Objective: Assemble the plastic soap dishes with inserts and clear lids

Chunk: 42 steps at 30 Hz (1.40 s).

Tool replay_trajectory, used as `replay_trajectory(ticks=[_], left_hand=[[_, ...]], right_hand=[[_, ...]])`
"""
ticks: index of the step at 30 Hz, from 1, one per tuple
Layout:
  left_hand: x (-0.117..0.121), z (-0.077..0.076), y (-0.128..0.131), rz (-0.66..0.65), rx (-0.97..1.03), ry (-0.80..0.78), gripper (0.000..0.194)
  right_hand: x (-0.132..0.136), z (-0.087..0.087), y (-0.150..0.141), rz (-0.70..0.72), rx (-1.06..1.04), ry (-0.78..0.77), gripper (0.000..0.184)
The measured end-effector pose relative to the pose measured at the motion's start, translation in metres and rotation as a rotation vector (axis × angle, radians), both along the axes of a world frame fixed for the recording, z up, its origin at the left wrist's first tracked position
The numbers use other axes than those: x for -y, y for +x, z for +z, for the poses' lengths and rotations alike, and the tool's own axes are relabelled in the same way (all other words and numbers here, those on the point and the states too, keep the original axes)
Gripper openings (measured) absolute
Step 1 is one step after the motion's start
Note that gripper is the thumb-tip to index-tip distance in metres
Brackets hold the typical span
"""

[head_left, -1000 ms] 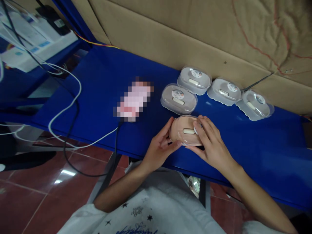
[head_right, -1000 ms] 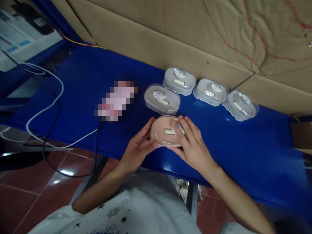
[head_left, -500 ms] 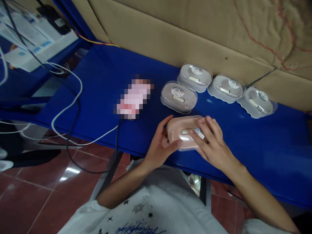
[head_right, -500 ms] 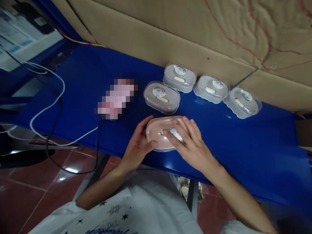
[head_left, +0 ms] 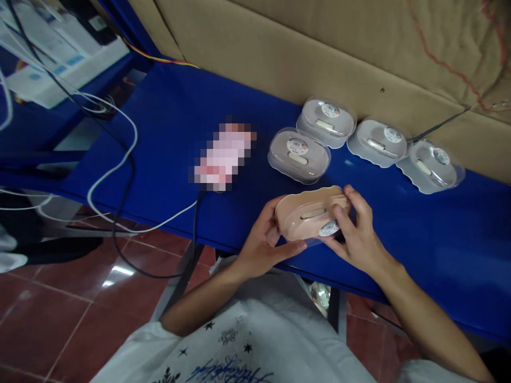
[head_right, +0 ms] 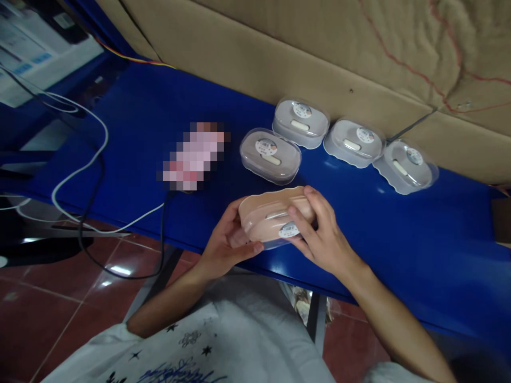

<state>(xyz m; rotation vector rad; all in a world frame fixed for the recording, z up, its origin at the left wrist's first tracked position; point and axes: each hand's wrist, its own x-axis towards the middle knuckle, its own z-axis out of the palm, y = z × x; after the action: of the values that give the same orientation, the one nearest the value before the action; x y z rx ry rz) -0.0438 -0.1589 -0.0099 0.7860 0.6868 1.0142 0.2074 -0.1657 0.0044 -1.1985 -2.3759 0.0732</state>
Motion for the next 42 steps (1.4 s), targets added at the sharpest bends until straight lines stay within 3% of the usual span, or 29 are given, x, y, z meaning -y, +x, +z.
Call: replay_trajectory(ticks=[3, 6, 9, 14, 24, 31, 36, 42], left_hand=[[-0.001, 0.005, -0.001, -0.045, 0.014, -0.010, 0.069], [-0.002, 0.008, -0.001, -0.063, -0.023, 0.006, 0.068], [-0.001, 0.004, 0.002, -0.013, -0.022, 0.041, 0.073], [0.002, -0.007, 0.006, 0.093, 0.060, 0.017, 0.071], [-0.001, 0.005, 0.002, -0.027, -0.023, 0.044, 0.070], [0.006, -0.003, 0.001, -0.036, -0.008, 0.051, 0.075], [0.005, -0.007, 0.000, -0.013, -0.017, 0.125, 0.066], [0.002, -0.005, 0.000, -0.010, -0.020, 0.165, 0.062]], right_hand=[[0.003, 0.002, -0.004, 0.012, 0.020, 0.057, 0.095], [0.007, 0.005, -0.008, 0.062, 0.020, 0.038, 0.096], [0.006, 0.007, -0.004, 0.077, -0.007, 0.026, 0.103], [-0.003, 0.006, 0.007, -0.014, -0.052, -0.047, 0.110], [-0.003, -0.003, 0.002, 0.034, -0.060, -0.086, 0.100], [0.000, -0.004, 0.004, 0.032, -0.071, -0.062, 0.103], [0.003, -0.007, 0.001, 0.055, -0.219, -0.109, 0.104], [0.000, -0.008, 0.001, 0.097, -0.243, -0.116, 0.098]])
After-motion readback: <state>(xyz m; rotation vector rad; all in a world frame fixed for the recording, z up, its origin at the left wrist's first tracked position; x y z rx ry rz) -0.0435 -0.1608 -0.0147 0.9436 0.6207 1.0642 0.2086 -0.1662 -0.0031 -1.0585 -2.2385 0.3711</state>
